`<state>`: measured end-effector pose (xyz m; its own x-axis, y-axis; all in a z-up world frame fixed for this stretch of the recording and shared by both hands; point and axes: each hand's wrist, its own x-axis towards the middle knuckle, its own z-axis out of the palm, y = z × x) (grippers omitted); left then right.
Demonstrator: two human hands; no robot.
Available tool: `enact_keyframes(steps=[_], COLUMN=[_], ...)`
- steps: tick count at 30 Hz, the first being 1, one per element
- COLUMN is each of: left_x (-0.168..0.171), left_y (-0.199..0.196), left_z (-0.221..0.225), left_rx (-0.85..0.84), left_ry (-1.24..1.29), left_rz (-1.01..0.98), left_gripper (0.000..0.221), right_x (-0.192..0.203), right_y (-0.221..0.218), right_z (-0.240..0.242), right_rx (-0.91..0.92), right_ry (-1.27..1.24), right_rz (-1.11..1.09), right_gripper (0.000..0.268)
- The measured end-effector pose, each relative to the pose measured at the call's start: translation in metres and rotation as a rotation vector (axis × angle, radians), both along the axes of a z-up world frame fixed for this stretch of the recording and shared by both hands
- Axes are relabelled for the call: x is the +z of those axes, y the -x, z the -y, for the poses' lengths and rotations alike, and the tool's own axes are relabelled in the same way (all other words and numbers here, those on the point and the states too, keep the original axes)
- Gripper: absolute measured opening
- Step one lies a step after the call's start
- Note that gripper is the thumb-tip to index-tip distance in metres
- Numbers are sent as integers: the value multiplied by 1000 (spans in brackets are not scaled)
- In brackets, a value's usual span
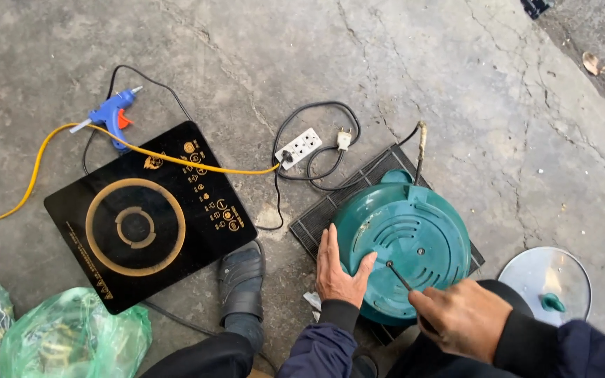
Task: Assembling a green plastic housing by tightening multiple screws with a manual screwdriver.
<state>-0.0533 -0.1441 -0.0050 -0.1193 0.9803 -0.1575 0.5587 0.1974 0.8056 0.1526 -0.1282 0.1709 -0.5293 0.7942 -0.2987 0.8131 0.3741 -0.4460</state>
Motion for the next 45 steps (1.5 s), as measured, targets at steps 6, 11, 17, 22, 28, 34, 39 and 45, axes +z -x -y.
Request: enact_keyframes(steps=[6,11,17,22,28,34,39,45], left_x=[4,5,2,7,4,7,4,6], left_y=[0,0,-1,-1,-3,-5,-5,-8], left_z=[1,4,-1,-3,-3,1,0,-6], left_rx=[-10,-2,3,1,-1,12,18,42], left_ry=[11,-3,4,-50,-13,-12,-43,-65], left_rz=[20,24,7,17,40,40,26,8], left_gripper=[104,103,104,101,102,99,99,98], right_x=[-3,2,-13,0,-8,-9,13,22], right_y=[-11,-4,-29,1,-12,-8,30,78], right_z=[-31,2,-20,-71,-54,-39,-3,15], right_rx=[31,-419,353,796,607,293,-669,-1570], right_ry=[151,200,58,168,202,133,277,308], right_rz=[20,57,-3,132,185,121,147,-98], right_gripper=[17,20,16,16,10,22,20,14])
